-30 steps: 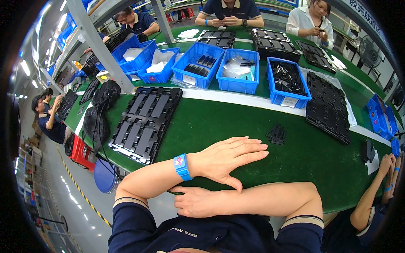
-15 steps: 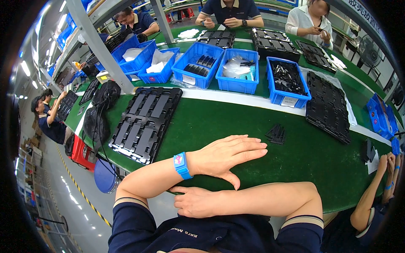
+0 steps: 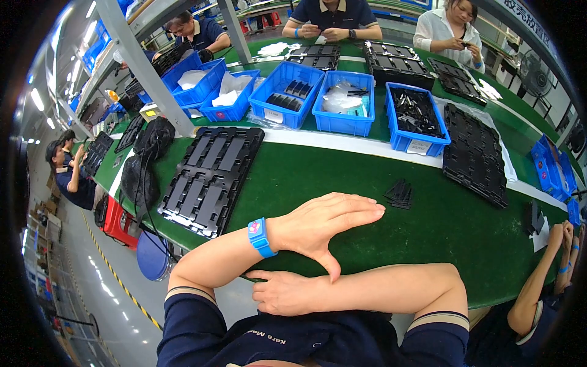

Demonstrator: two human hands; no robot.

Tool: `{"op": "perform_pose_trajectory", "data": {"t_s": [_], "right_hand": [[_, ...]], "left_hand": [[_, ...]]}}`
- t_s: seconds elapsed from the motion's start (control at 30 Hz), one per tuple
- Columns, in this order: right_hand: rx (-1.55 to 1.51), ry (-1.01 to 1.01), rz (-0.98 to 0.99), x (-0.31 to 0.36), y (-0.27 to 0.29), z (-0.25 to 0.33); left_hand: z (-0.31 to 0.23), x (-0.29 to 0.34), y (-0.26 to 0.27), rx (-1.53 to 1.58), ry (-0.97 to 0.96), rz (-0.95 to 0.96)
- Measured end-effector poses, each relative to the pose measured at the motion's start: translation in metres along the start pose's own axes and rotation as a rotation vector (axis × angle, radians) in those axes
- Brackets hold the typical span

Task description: The person assembles small plastic components by hand.

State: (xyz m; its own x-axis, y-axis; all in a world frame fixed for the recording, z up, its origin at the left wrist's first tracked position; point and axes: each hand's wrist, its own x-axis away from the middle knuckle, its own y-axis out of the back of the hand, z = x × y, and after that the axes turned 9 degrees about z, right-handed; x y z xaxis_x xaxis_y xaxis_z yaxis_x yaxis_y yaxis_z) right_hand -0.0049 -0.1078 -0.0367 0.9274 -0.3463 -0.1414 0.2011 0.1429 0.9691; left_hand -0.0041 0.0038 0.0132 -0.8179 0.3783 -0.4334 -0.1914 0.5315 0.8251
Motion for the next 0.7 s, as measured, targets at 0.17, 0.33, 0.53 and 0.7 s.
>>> {"op": "perform_pose_trajectory", "data": {"t_s": [0.17, 0.33, 0.53, 0.7], "right_hand": [[-0.01, 0.007, -0.018, 0.0002, 0.0001, -0.0015], [-0.021, 0.006, -0.039, -0.0009, -0.0002, -0.002], [-0.046, 0.01, -0.08, -0.0003, -0.0042, -0.0018], [-0.052, 0.004, 0.005, 0.0002, 0.0, -0.0013]], "left_hand": [[-0.0005, -0.0002, -0.0013, 0.022, 0.053, 0.02], [-0.0005, 0.001, -0.0023, 0.024, 0.073, 0.022], [-0.0031, -0.0004, -0.0021, 0.035, 0.055, 0.02], [-0.0054, 0.0001, -0.0037, 0.045, 0.057, 0.014]]}}
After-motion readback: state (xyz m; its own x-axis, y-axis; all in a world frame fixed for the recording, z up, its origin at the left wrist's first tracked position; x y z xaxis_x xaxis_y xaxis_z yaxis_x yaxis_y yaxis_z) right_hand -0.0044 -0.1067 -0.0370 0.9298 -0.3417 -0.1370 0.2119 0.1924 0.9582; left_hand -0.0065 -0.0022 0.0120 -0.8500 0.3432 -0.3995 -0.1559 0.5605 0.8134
